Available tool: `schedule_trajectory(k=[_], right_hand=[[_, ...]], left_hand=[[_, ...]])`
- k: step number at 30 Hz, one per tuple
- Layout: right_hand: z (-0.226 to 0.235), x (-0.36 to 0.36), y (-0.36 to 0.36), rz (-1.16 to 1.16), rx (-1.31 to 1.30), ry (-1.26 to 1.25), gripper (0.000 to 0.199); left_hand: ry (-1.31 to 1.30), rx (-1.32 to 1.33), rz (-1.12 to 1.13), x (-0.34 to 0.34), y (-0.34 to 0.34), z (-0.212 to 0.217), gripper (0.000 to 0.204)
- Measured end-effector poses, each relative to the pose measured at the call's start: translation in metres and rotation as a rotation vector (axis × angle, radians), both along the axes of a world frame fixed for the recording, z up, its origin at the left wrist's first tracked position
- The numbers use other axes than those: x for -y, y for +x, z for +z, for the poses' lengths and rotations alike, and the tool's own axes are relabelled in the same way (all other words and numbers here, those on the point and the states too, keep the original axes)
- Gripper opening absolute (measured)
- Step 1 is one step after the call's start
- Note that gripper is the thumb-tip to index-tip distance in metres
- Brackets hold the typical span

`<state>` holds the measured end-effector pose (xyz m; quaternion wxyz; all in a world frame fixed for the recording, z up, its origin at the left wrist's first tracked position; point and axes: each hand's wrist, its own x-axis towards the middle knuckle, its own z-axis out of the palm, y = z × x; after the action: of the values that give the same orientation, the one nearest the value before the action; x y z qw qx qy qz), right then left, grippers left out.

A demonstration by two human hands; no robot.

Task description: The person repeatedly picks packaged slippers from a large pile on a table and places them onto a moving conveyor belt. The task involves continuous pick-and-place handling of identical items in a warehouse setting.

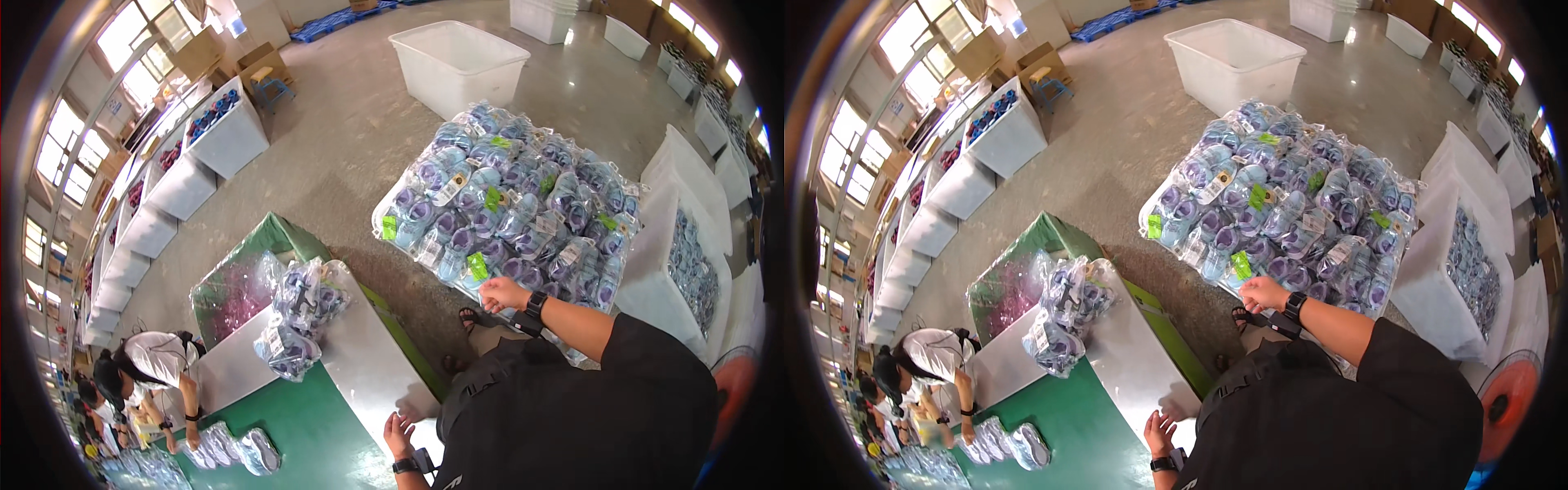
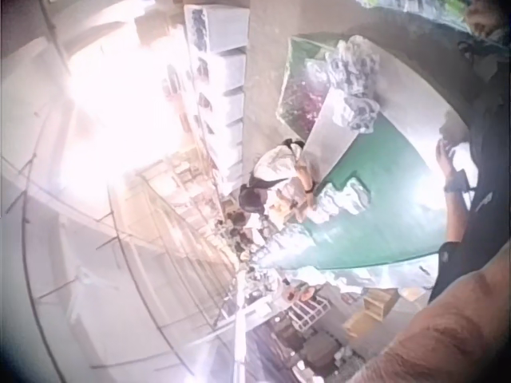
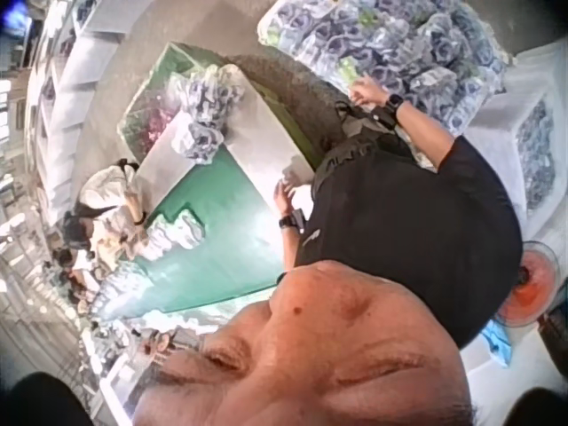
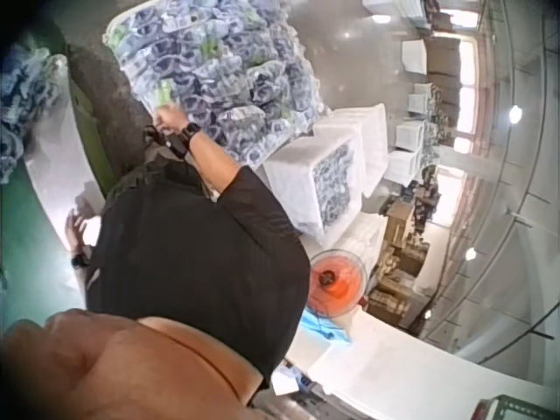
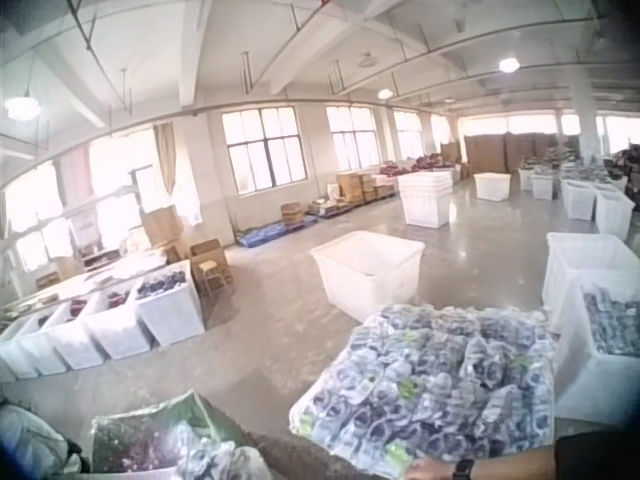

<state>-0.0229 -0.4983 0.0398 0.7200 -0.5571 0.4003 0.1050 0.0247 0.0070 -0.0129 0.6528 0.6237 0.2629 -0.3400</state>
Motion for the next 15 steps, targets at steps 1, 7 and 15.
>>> schedule_trajectory(k=[1,7,15], right_hand=[[0.0,-0.001,0.002,0.006,-0.005,-0.001,0.035],[0.006,-0.001,0.01,0.06,-0.027,-0.034,0.033],[0.004,-0.008,0.012,0.081,-0.011,-0.044,0.036]], left_hand=[[0.015,0.001,0.014,-0.002,-0.002,0.0,0.046],[0.003,0.015,0.074,-0.022,-0.009,-0.002,0.048],[-0.011,-0.005,0.119,-0.034,-0.011,-0.004,0.045]])
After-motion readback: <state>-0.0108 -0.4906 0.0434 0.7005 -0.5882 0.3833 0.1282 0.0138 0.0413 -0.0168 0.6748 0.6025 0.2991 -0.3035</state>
